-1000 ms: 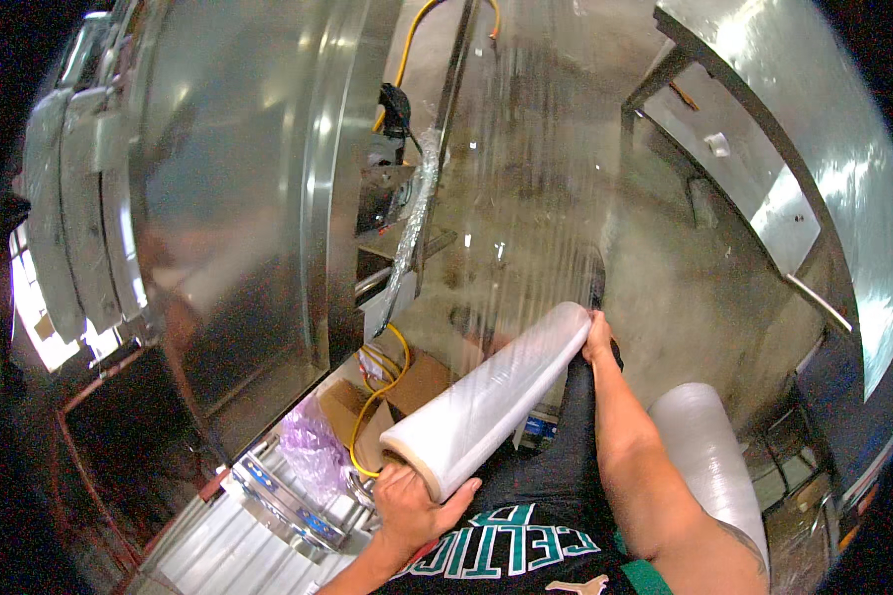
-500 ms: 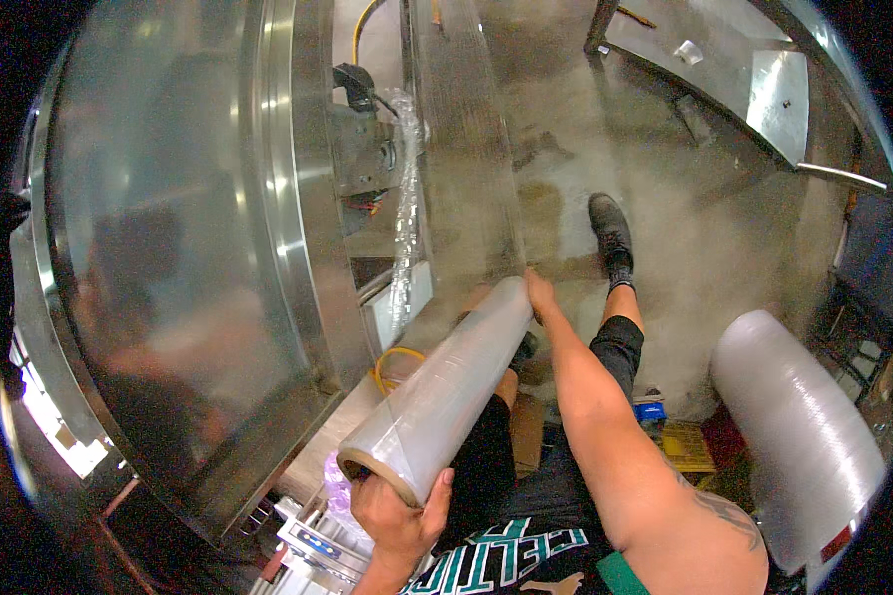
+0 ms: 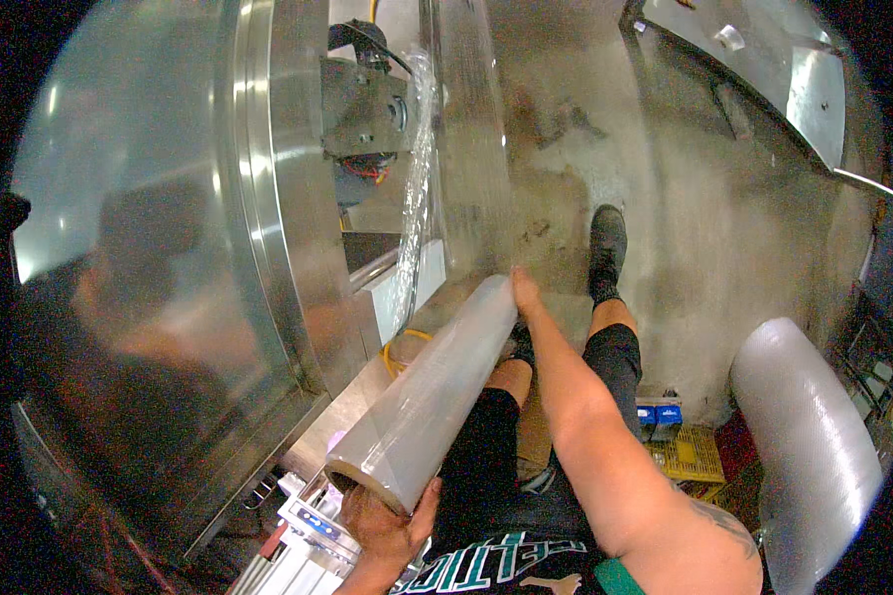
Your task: The person wraps a stainless steel commercial cooking unit with clear plastic stretch film. They unroll the film, pull it taut, and press it around the unit's edges and corners, repeating the process to cover multiple sides.
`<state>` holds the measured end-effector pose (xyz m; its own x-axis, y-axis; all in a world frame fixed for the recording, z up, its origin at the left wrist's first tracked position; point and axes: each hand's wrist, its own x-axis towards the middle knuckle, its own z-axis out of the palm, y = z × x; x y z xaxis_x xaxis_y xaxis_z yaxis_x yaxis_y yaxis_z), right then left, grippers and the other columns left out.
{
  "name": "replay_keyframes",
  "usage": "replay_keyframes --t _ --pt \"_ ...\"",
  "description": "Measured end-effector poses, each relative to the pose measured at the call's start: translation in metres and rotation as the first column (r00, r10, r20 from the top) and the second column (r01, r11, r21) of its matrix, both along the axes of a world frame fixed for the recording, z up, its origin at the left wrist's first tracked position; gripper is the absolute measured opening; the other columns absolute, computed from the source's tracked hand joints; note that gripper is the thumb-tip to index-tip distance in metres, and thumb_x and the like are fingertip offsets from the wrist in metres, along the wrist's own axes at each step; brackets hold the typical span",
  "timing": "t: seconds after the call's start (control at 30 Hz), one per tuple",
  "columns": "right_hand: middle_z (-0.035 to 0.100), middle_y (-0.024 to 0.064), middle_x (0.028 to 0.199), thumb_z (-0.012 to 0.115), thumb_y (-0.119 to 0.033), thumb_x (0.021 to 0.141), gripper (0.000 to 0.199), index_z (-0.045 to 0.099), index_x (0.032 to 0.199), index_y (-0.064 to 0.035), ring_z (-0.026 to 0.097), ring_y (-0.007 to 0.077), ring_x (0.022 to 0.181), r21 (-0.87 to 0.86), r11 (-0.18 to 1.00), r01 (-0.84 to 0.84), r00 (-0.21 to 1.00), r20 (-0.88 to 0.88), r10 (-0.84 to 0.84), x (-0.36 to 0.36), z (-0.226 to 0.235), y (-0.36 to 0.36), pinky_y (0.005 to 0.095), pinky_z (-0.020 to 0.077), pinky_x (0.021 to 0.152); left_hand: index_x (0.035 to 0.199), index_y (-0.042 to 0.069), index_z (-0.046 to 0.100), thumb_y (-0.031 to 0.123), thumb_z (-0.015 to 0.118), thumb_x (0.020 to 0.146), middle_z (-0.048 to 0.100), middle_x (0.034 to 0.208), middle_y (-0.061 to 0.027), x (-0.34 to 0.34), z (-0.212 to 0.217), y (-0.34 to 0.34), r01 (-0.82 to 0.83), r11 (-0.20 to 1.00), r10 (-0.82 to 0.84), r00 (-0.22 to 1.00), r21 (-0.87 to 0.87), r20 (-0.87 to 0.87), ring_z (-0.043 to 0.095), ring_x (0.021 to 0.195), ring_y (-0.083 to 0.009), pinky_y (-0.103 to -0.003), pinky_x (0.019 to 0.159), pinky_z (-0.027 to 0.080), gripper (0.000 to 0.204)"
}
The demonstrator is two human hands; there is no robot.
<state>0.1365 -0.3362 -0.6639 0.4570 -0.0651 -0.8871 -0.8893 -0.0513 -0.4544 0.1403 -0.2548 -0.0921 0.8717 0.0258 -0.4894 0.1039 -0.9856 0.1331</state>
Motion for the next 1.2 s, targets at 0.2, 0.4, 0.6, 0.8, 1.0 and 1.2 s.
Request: replay_keyframes --t 0.2,0.4,0.6,0.8,1.0,1.2 --pt "0.067 0.0317 0.117 0.028 -0.064 0.104 0.082 0.068 0.117 0.0053 0.062 0.0485 0.114 0.023 0.998 -0.054 0.998 -0.008 0.055 0.025 0.013 0.049 0.0505 0.0442 0.1 0.091 0.003 0.072 0.037 0.087 0.075 0.07 0.076 -0.0172 -0.001 -0.004 0.003 0.047 0.996 -0.061 0.98 0.079 0.19 0.067 0.064 -0.0382 -0.045 0.06 0.051 0.041" --pt "0.065 0.0329 0.12 0.026 -0.068 0.103 0.083 0.066 0.124 0.0019 0.06 0.0479 0.118 0.078 0.985 -0.154 0.983 0.114 0.145 0.029 0.002 0.091 0.0528 0.0459 0.101 0.097 0.0 0.069 0.044 0.083 0.078 0.07 0.086 -0.0196 -0.008 0.001 0.019 -0.09 0.982 0.072 0.991 0.167 0.112 0.066 0.078 -0.0441 -0.053 0.074 0.05 0.05" --pt "0.059 0.0221 0.138 0.03 -0.072 0.101 0.085 0.048 0.148 -0.0043 0.058 0.0442 0.125 0.353 0.836 0.421 0.898 -0.294 -0.329 0.04 0.06 0.069 0.0641 0.0457 0.1 0.076 0.001 0.064 0.043 0.085 0.079 0.061 0.065 -0.0148 -0.018 0.003 0.066 0.176 0.982 -0.188 0.906 0.067 0.379 0.061 0.058 -0.0347 -0.046 0.056 0.046 0.047" --pt "0.053 0.0106 0.125 0.052 -0.034 0.099 0.046 0.046 0.14 -0.0136 0.059 0.0303 0.098 -0.005 0.943 0.333 0.918 -0.226 -0.326 -0.039 0.231 -0.057 0.0453 0.054 0.077 0.064 0.005 0.057 0.048 0.079 0.083 0.057 0.059 -0.0153 -0.02 0.007 0.098 0.098 0.992 -0.051 0.889 -0.079 0.455 0.06 0.058 -0.0361 -0.045 0.059 0.05 0.051" --pt "0.065 0.0083 0.082 0.054 -0.001 0.083 0.015 0.064 0.094 0.0033 0.061 0.0162 0.076 -0.223 0.975 -0.019 0.803 0.577 0.147 -0.041 0.544 -0.08 0.0307 0.0522 0.074 0.084 0.002 0.066 0.042 0.075 0.085 0.068 0.073 -0.0169 -0.036 0.005 0.113 -0.045 0.963 0.145 0.918 -0.267 0.368 0.069 0.071 -0.0344 -0.046 0.071 0.055 0.041" --pt "0.064 0.0202 0.098 0.067 -0.013 0.083 0.023 0.062 0.101 -0.001 0.065 0.041 0.09 -0.407 0.575 -0.71 0.146 0.714 0.685 0.038 0.674 0.104 0.0472 0.0536 0.079 0.096 0.003 0.067 0.043 0.069 0.09 0.071 0.079 -0.0154 -0.046 -0.048 0.102 -0.058 0.885 0.388 0.638 -0.461 0.665 0.07 0.079 -0.0379 -0.051 0.079 0.055 0.041"
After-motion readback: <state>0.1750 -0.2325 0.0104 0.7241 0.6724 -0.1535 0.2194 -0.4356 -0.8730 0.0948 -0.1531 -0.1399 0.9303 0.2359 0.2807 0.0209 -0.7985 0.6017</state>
